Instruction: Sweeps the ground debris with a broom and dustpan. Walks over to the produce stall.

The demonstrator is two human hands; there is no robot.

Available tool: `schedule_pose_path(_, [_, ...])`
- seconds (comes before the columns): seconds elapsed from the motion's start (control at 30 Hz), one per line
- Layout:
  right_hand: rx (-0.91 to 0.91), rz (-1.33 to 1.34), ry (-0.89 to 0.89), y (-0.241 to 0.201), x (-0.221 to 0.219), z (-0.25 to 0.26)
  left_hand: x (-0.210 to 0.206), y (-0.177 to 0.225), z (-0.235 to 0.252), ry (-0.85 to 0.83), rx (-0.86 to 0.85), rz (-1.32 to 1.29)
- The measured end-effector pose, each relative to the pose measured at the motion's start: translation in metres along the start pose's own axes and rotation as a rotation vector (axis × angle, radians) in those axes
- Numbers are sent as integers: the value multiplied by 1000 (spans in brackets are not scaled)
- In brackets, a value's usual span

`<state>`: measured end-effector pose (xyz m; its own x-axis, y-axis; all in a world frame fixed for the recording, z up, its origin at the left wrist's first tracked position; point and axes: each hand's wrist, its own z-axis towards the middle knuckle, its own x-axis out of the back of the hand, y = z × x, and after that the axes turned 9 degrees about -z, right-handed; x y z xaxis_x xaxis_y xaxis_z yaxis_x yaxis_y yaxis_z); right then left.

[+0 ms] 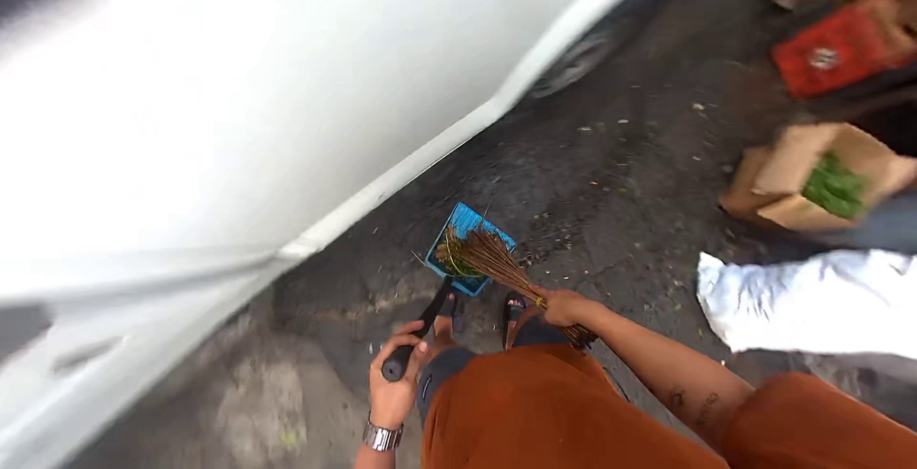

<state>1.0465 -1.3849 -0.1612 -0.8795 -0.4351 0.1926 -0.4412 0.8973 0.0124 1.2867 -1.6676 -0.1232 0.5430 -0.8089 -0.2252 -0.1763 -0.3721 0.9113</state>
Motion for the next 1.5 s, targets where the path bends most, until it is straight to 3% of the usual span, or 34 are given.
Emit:
schedule_pose_path(0.13, [-67, 356, 156, 137, -8, -48, -137, 38, 85, -311, -10, 45])
schedule_pose_path(0.3, [-159, 780, 311, 297, -53, -57, -369, 42, 159, -635, -58, 177])
schedule_pose_path(0.47, [-235, 1094, 391, 484, -76, -46, -647, 23, 181, -768, -70, 212])
schedule_pose_path(0.6, [-261, 1179, 414, 641, -58, -63, -854, 36, 170, -898, -112, 301])
schedule_pose_path(0.67, [-283, 1207, 478, 722, -41, -84, -951, 48, 163, -1029, -219, 384])
schedule_pose_path(0.83, [-223, 1452, 717, 882, -10, -115, -1151, 51, 146, -1421, -712, 729])
schedule_pose_path(1.0, [-146, 1768, 862, 1020, 10, -76, -1299, -24, 147, -1773, -918, 1333])
schedule_pose_path(1.13, [-14, 2371, 861, 1098, 3, -29, -1394, -147, 170, -2141, -833, 1846])
schedule_pose_path(1.23, [-10, 2711, 678, 1118, -1, -7, -1432, -207, 196, -2432, -709, 2080])
schedule_pose_path(1.33, [34, 2854, 660, 1149, 2, -29, -1496, -187, 194, -2420, -765, 2060])
schedule_pose_path(1.5, [291, 3112, 499, 1169, 18, -107, -1542, -142, 191, -2407, -792, 2080])
